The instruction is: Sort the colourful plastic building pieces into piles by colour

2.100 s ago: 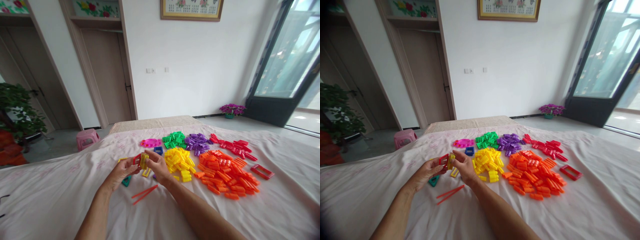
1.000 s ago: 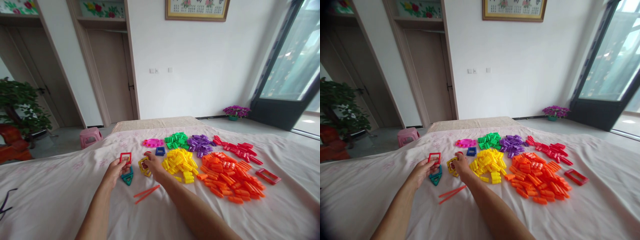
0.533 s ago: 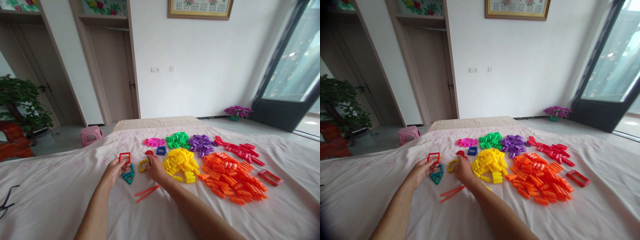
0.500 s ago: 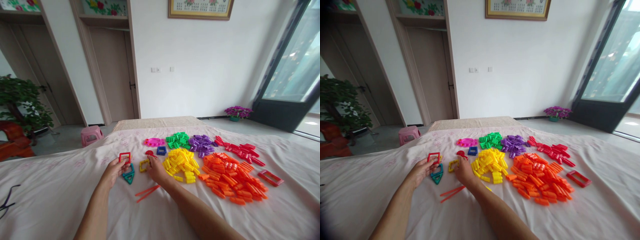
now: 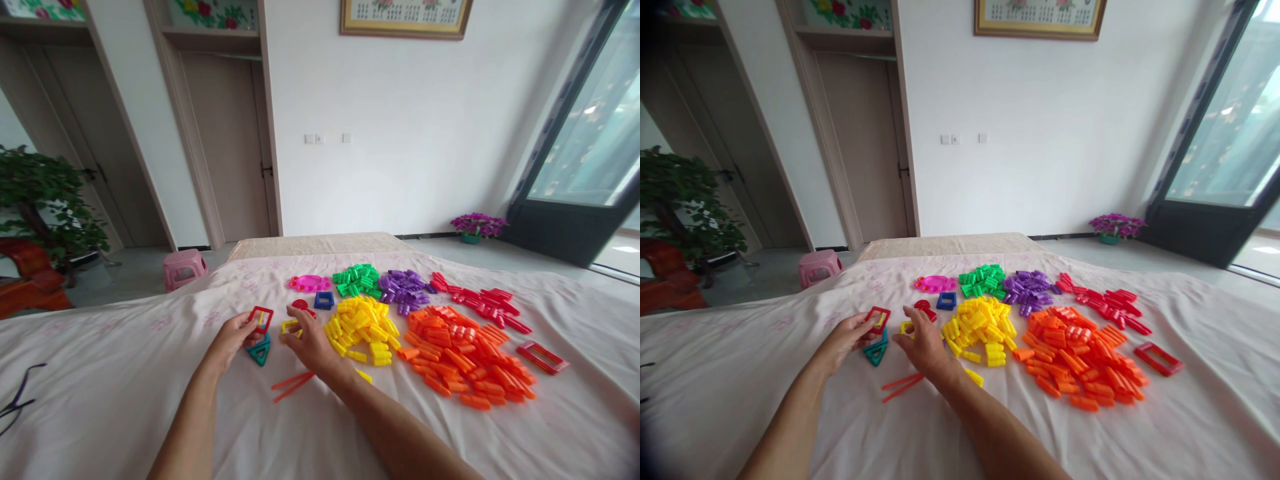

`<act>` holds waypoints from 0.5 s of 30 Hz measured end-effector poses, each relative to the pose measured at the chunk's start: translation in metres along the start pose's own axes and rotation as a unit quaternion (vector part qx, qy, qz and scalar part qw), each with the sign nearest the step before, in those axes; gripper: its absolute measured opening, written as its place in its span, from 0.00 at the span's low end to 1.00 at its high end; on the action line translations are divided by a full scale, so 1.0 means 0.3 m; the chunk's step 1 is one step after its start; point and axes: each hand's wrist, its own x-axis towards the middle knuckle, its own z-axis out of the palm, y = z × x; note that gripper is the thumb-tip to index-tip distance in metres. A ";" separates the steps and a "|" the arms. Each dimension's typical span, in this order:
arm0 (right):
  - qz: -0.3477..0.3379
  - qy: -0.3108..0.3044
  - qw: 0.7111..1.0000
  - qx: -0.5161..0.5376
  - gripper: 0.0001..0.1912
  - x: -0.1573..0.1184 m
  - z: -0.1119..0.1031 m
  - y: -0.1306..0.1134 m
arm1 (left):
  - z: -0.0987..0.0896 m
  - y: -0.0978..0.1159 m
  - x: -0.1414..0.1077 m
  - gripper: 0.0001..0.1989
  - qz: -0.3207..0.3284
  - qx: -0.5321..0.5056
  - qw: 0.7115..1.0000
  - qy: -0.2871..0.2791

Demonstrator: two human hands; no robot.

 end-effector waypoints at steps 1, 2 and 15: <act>0.002 -0.003 1.000 0.009 0.37 -0.001 0.005 -0.006 | 0.023 -0.001 -0.005 0.23 -0.002 0.009 1.000 -0.019; 0.000 -0.007 1.000 0.013 0.39 -0.001 0.008 -0.012 | 0.045 -0.002 -0.009 0.24 0.001 0.031 0.999 -0.034; 0.078 0.037 0.995 0.054 0.30 -0.004 0.000 0.007 | 0.058 0.042 0.118 0.31 0.034 0.315 0.932 0.174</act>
